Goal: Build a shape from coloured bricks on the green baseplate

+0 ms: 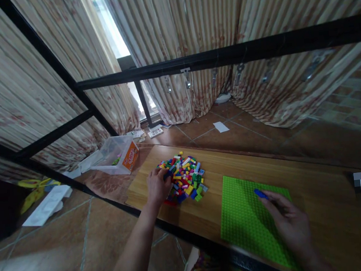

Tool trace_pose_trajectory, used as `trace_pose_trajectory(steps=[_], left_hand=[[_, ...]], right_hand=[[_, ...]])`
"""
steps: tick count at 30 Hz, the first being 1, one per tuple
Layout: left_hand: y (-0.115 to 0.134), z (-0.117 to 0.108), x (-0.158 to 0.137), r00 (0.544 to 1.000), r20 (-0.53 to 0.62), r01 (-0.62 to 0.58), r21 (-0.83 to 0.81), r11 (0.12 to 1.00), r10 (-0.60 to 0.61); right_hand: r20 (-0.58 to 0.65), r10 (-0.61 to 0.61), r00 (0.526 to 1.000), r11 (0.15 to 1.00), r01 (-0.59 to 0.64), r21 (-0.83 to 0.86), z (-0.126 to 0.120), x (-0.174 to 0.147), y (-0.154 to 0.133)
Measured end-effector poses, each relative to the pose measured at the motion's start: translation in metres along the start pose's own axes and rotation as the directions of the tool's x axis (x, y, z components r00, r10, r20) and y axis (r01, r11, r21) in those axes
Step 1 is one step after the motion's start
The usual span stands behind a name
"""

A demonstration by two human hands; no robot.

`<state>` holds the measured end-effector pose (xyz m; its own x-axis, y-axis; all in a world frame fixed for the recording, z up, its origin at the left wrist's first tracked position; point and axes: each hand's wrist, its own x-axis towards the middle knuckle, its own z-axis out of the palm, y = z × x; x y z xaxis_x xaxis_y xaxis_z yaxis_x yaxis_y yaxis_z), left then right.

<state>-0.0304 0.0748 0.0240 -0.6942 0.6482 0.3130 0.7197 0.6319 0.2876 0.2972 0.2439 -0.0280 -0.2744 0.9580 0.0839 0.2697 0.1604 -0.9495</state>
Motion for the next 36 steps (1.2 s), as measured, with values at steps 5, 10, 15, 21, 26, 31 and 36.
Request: trace_pose_trajectory(steps=[5,10,15,21,26,31,36], left_hand=[[0.005,0.005,0.001,0.999,-0.024,-0.04,-0.036,0.999,0.039],[0.009,0.001,-0.004,0.993,-0.047,-0.108,-0.083,0.991,0.104],[0.019,-0.005,-0.009,0.977,0.006,-0.211,-0.042,0.977,0.211],[0.024,-0.003,-0.004,0.97,0.04,-0.238,-0.02,0.971,0.239],[0.021,0.002,-0.002,0.969,0.027,-0.242,-0.106,0.965,0.246],[0.026,-0.012,-0.011,0.999,0.005,-0.035,-0.55,0.834,0.045],[0.058,-0.031,-0.048,0.871,0.467,0.48,-0.875,0.058,-0.154]], right_hand=[[0.031,-0.048,0.998,0.997,0.049,-0.061,0.001,0.0,0.002],[0.195,-0.232,0.953,0.935,0.273,-0.224,0.023,-0.001,-0.028],[0.335,-0.419,0.844,0.829,0.506,-0.238,0.068,0.0,-0.052],[0.351,-0.449,0.822,0.78,0.552,-0.293,0.098,-0.005,-0.04],[0.367,-0.442,0.819,0.798,0.546,-0.257,0.101,-0.005,-0.039],[0.383,-0.396,0.834,0.874,0.471,-0.12,0.103,-0.006,-0.057],[0.306,-0.172,0.936,0.973,0.112,0.204,0.1,-0.018,-0.093]])
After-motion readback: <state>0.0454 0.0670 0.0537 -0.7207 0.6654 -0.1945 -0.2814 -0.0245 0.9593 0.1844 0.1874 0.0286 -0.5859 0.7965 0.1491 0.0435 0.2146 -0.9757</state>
